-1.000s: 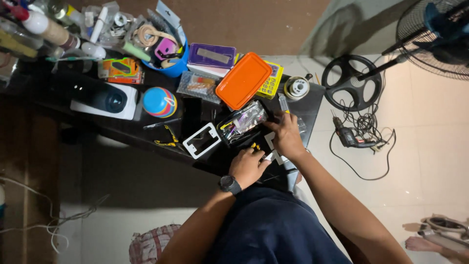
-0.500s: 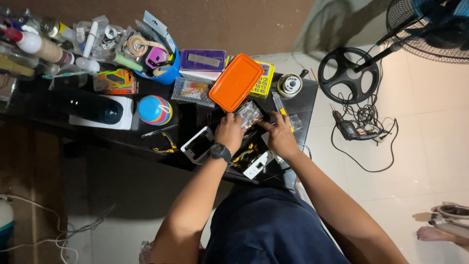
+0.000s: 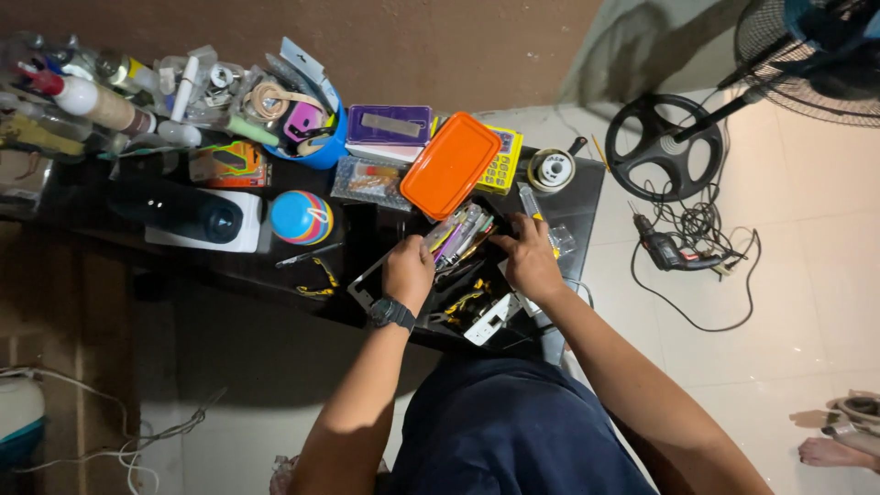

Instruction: Assembling an electrical outlet by connecting wires and securing the faceplate with screws.

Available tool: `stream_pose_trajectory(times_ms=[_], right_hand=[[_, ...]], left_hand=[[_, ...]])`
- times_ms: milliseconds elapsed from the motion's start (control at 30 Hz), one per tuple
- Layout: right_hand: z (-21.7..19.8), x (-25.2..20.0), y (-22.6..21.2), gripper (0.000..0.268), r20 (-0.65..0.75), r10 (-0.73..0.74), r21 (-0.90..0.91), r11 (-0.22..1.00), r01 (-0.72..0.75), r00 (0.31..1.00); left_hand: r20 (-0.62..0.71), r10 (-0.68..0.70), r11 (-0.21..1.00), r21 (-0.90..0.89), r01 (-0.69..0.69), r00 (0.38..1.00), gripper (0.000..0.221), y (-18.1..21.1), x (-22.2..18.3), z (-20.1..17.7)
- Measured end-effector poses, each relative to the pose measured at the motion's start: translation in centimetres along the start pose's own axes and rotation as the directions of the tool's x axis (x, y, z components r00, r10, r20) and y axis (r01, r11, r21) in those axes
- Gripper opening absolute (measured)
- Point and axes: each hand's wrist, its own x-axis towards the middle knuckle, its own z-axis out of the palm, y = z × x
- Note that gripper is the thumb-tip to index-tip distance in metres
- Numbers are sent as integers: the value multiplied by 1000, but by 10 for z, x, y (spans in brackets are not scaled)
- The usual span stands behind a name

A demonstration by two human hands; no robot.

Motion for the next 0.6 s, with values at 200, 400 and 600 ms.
stream_pose_trajectory(times_ms=[200, 400, 600], right_hand=[[-21, 11, -20, 41, 97, -1, -92, 996, 10, 995], [-25, 11, -15, 46, 153, -13, -101, 994, 29, 988], [-9, 10, 1, 69, 233, 25, -133, 991, 7, 972]], left_hand=[[32, 3, 1000, -23, -3, 999, 18, 5, -1, -10], [-47, 212, 958, 206, -198, 976, 64, 36, -6, -29], [81, 272, 941, 184, -283, 959, 83, 55, 10, -24]])
